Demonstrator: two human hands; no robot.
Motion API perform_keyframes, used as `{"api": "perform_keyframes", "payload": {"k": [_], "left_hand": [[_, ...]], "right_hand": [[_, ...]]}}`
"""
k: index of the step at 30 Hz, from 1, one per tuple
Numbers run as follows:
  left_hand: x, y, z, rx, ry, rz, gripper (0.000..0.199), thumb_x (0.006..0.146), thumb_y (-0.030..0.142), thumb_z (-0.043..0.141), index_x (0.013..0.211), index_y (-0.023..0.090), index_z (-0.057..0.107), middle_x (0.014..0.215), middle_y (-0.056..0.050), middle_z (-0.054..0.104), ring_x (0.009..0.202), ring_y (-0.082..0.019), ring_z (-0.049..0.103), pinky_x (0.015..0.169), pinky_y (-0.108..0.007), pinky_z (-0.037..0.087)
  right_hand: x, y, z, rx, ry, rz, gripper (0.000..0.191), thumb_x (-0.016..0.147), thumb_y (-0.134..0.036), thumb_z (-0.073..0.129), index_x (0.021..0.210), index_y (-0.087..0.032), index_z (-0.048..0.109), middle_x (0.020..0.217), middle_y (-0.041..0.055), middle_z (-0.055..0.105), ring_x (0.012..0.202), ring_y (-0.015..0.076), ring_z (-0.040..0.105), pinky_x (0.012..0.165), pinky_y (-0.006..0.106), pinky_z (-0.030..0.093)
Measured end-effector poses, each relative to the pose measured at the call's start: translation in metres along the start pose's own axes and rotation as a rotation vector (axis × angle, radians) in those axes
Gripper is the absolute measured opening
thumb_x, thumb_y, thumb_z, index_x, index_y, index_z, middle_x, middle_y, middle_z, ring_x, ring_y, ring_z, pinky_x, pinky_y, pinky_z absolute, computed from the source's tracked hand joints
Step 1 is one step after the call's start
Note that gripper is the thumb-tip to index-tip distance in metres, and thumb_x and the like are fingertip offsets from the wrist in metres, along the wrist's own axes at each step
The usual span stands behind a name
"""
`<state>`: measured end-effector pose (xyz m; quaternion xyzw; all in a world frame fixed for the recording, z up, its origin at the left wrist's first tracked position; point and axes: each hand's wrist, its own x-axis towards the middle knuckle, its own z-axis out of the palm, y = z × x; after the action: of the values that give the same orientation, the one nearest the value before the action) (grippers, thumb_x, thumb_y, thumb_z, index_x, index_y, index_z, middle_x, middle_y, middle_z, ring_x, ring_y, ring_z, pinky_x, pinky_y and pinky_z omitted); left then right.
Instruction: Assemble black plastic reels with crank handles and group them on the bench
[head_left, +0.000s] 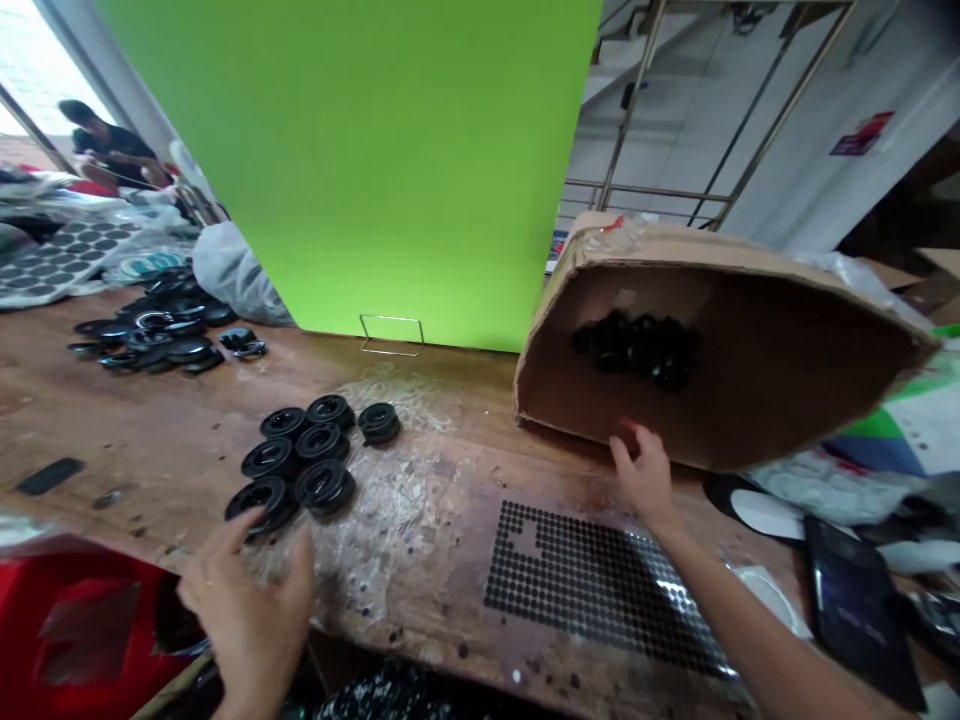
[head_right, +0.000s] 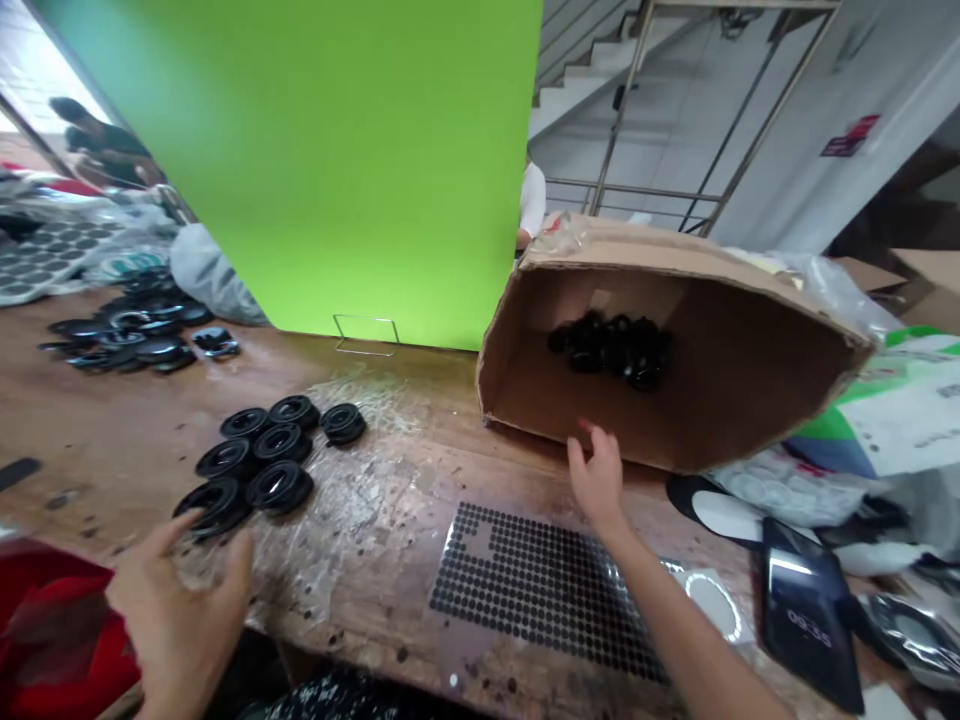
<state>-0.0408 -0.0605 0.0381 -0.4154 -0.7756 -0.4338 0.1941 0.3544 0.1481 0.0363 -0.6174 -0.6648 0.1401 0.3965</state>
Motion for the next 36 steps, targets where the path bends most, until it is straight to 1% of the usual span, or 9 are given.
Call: {"api": "perform_keyframes", "payload": {"k": [3,8,11,15,19,22,28,31,36], "left_hand": [[-0.037,0.042,0.005,-0.191,-0.250,0.251,0.031,0.084,0.031,0.062,0.112,0.018,0.060,0.112,-0.012,0.062,0.109,-0.030,0.058,0.100,-0.050,0.044],[-0.078,0.093,0.030,-0.311,-0.519,0.160,0.021,0.088,0.029,0.056,0.109,0.025,0.062,0.114,-0.009,0.060,0.110,-0.026,0.058,0.095,-0.045,0.051],[-0.084,0.102,0.040,-0.292,-0.644,0.208,0.019,0.088,0.027,0.056,0.106,0.027,0.064,0.117,-0.008,0.059,0.112,-0.026,0.058,0.095,-0.046,0.052],[-0.082,0.099,0.041,-0.255,-0.653,0.279,0.016,0.086,0.024,0.056,0.099,0.028,0.066,0.115,-0.009,0.061,0.112,-0.027,0.059,0.093,-0.047,0.054],[-0.083,0.095,0.040,-0.223,-0.660,0.314,0.017,0.084,0.023,0.058,0.098,0.029,0.067,0.116,-0.009,0.062,0.113,-0.028,0.059,0.092,-0.046,0.054],[-0.084,0.096,0.040,-0.220,-0.657,0.312,0.017,0.084,0.022,0.059,0.098,0.028,0.067,0.118,-0.009,0.062,0.113,-0.028,0.059,0.093,-0.047,0.054],[-0.081,0.103,0.036,-0.246,-0.688,0.254,0.016,0.086,0.023,0.056,0.096,0.027,0.068,0.116,-0.009,0.061,0.112,-0.028,0.058,0.093,-0.047,0.053],[-0.081,0.106,0.034,-0.273,-0.718,0.218,0.017,0.089,0.024,0.053,0.098,0.027,0.067,0.117,-0.008,0.060,0.113,-0.028,0.056,0.097,-0.048,0.050],[-0.086,0.106,0.030,-0.389,-0.716,0.095,0.016,0.092,0.030,0.052,0.099,0.026,0.066,0.116,-0.007,0.059,0.114,-0.025,0.055,0.100,-0.046,0.046]], "right_hand": [[0.053,0.027,0.013,-0.116,0.037,0.021,0.053,0.081,-0.029,0.043,0.127,-0.005,0.052,0.123,0.0221,0.058,0.126,0.0330,0.045,0.106,0.050,0.037],[0.120,0.046,0.027,-0.290,0.032,-0.051,0.063,0.081,-0.020,0.043,0.139,0.005,0.038,0.142,0.0294,0.040,0.136,0.0352,0.034,0.109,0.050,0.033],[0.146,0.051,0.025,-0.383,0.000,-0.140,0.065,0.083,-0.015,0.041,0.145,0.004,0.031,0.150,0.0271,0.032,0.140,0.0352,0.026,0.110,0.051,0.030],[0.170,0.055,0.028,-0.457,-0.128,-0.269,0.058,0.087,-0.004,0.035,0.144,-0.010,0.040,0.149,0.0170,0.040,0.143,0.0281,0.027,0.110,0.047,0.031],[0.179,0.053,0.042,-0.496,-0.163,-0.258,0.040,0.095,-0.023,0.049,0.135,-0.016,0.050,0.141,0.0137,0.049,0.131,0.0280,0.044,0.106,0.050,0.038],[0.171,0.046,0.050,-0.503,-0.135,-0.222,0.037,0.093,-0.037,0.058,0.124,-0.016,0.056,0.131,0.0102,0.054,0.121,0.0262,0.052,0.103,0.052,0.041],[0.122,0.028,0.040,-0.365,-0.080,-0.248,0.025,0.093,-0.022,0.050,0.112,-0.012,0.062,0.117,0.0153,0.058,0.113,0.0276,0.053,0.099,0.047,0.042],[0.081,0.012,0.030,-0.220,-0.026,-0.278,0.031,0.091,-0.023,0.045,0.116,-0.011,0.060,0.117,0.0179,0.055,0.112,0.0280,0.053,0.097,0.043,0.044],[-0.016,-0.034,0.008,0.027,-0.038,-0.337,0.031,0.094,-0.035,0.044,0.117,-0.018,0.057,0.112,0.0096,0.057,0.106,0.0218,0.057,0.095,0.037,0.047]]}}
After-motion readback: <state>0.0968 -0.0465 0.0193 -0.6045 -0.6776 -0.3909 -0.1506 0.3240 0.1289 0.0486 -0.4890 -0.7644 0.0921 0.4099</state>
